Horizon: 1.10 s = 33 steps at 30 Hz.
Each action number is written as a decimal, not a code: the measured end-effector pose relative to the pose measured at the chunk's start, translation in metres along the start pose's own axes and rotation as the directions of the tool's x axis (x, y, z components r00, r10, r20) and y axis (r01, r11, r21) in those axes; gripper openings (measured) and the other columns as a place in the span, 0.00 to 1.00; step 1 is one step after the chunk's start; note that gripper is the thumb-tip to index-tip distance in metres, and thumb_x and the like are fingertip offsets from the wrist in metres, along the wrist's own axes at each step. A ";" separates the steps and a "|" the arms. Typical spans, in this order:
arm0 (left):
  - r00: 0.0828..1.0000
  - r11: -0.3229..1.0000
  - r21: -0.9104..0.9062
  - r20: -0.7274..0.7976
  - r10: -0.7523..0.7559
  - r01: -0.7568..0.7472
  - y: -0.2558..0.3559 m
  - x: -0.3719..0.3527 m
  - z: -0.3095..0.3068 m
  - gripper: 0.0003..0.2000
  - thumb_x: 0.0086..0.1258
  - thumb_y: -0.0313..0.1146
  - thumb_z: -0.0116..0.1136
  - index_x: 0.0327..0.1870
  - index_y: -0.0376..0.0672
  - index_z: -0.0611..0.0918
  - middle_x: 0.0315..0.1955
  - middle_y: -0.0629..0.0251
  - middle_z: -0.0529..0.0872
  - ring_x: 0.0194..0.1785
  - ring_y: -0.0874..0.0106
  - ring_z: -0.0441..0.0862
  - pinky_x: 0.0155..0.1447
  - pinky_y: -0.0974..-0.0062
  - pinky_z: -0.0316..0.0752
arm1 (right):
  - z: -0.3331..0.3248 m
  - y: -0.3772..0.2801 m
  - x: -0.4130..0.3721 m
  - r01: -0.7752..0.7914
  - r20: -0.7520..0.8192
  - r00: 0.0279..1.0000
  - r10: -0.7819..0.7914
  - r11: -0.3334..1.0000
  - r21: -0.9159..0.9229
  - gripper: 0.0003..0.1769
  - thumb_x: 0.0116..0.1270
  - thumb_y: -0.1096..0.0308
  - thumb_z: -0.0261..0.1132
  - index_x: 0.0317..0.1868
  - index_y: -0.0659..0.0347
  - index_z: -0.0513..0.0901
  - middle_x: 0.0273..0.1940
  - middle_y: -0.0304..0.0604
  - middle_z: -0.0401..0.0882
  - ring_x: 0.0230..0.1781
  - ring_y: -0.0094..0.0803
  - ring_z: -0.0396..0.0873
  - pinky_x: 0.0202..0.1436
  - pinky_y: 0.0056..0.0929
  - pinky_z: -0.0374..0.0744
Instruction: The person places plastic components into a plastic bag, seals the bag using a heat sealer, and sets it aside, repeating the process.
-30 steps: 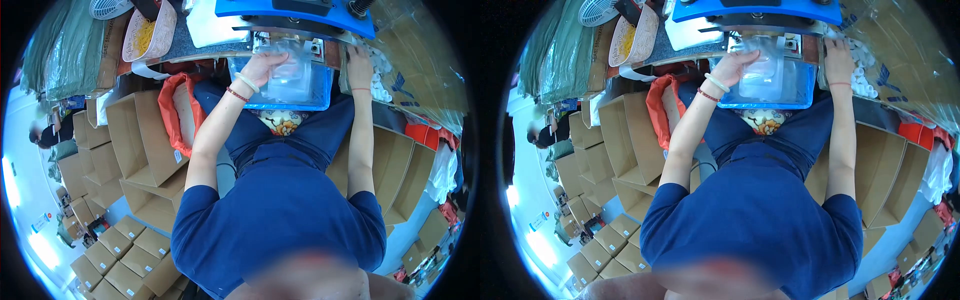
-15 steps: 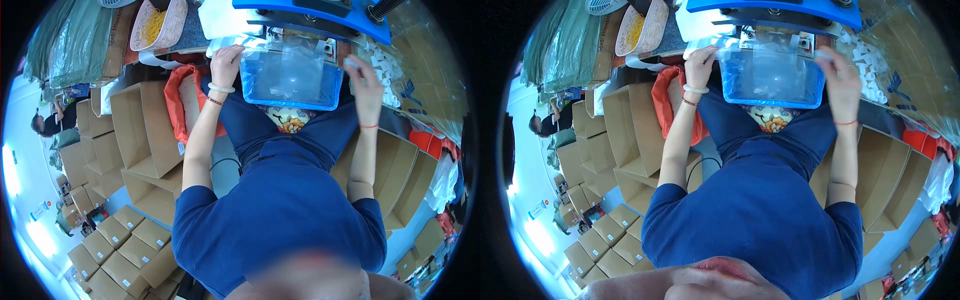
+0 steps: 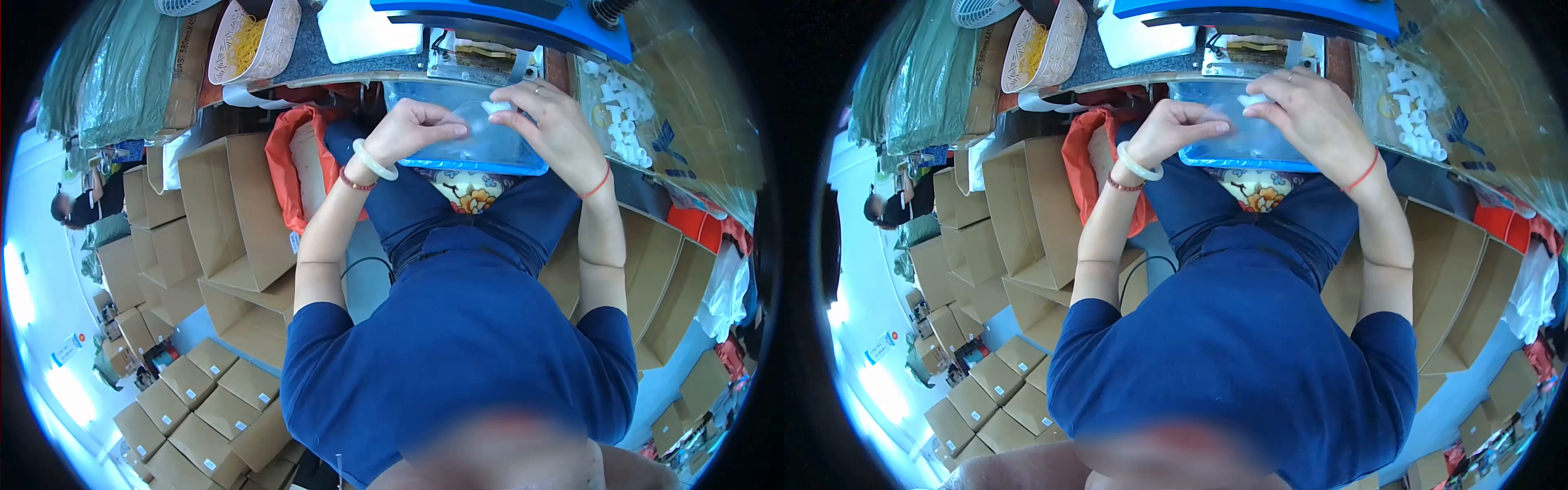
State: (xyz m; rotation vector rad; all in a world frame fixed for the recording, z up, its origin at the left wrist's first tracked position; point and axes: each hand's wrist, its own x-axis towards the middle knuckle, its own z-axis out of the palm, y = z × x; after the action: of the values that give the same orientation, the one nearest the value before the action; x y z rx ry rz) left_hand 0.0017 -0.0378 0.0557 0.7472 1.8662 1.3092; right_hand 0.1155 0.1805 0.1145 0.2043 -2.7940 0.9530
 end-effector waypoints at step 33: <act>0.878 0.987 0.145 -0.462 0.123 -0.063 -0.035 0.001 -0.019 0.09 0.65 0.30 0.69 0.43 0.36 0.89 0.34 0.68 0.90 0.38 0.83 0.82 0.46 0.84 0.75 | 0.045 0.003 -0.031 -0.228 -0.304 0.884 0.355 0.895 0.383 0.12 0.65 0.71 0.70 0.48 0.61 0.86 0.42 0.39 0.85 0.37 0.22 0.78 0.46 0.21 0.76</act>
State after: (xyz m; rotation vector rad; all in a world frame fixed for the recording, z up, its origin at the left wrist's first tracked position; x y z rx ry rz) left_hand -0.0163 -0.0582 0.0268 0.6246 2.3404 1.5487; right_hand 0.1390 0.1576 0.0715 -0.3410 -2.3381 1.3792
